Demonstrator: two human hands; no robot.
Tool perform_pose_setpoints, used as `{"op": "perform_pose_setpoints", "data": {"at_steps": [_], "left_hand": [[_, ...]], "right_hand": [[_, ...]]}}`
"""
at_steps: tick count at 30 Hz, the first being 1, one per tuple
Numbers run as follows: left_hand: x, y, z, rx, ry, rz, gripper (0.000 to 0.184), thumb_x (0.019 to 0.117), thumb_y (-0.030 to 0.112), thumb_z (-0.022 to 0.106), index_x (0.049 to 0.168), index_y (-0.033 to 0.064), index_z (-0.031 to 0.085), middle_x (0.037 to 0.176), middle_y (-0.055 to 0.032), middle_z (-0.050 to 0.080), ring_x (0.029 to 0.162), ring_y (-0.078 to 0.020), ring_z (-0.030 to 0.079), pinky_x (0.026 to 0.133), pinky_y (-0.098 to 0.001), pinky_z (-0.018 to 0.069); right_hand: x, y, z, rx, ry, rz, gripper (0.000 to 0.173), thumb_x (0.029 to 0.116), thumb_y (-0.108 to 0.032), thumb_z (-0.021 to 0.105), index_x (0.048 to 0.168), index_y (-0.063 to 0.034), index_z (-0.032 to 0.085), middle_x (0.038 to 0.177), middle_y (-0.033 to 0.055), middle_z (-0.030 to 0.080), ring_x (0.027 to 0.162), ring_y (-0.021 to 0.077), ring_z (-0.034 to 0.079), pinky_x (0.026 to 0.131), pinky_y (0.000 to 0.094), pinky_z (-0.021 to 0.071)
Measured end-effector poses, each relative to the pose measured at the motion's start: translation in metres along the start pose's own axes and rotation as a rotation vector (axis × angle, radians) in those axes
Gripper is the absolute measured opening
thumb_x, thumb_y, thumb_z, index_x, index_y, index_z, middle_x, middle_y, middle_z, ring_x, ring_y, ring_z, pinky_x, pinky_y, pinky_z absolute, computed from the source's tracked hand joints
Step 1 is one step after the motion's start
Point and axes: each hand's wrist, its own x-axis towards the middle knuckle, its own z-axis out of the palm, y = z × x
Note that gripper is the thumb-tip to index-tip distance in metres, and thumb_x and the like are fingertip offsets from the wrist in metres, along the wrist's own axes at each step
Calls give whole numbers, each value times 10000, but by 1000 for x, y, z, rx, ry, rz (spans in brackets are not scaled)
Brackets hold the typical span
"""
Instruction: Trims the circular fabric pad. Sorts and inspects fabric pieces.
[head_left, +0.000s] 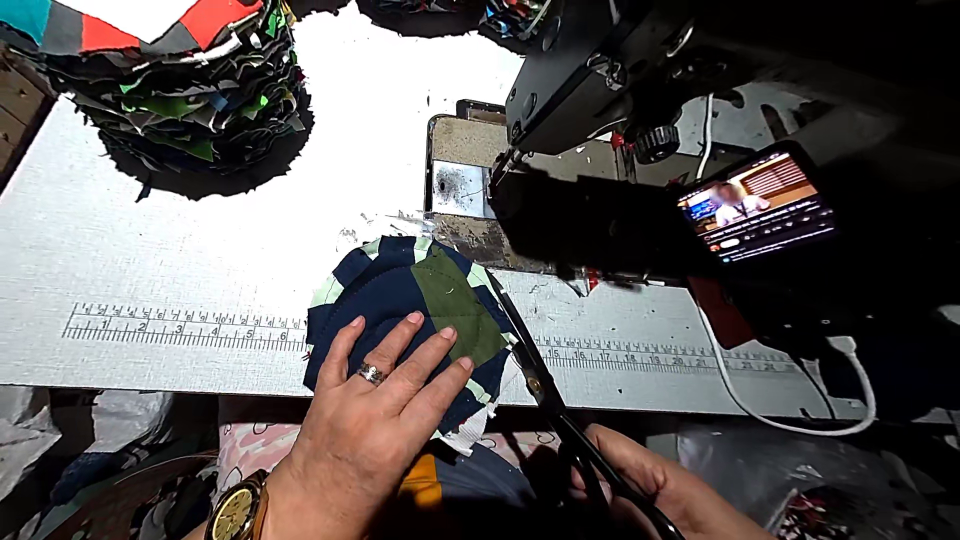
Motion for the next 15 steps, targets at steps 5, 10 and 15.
{"op": "perform_pose_setpoints", "data": {"at_steps": [5,10,15], "left_hand": [[-3,-2,-1,-71,-32,56,396,978,76,547,1320,230,675,1442,-25,626,1438,-287,483,1149,-691,305],[-8,-2,0,-114,-27,87,406,993,70,516,1335,248,640,1452,-17,617,1438,-253,483,1161,-651,310],[-9,-3,-1,-128,-23,96,384,1005,88,517,1339,240,632,1448,-16,620,1436,-257,486,1162,-657,304]], "right_hand": [[3,1,-17,-86,-166,-12,547,967,-641,545,1147,-125,516,933,-40,593,802,22,589,659,202,500],[9,3,-20,-43,-196,-52,587,952,-701,508,1150,-149,520,895,-33,586,756,34,589,625,208,502],[9,3,-21,35,-214,-10,619,926,-723,531,1156,-149,514,890,-10,598,764,87,625,646,263,545]]}}
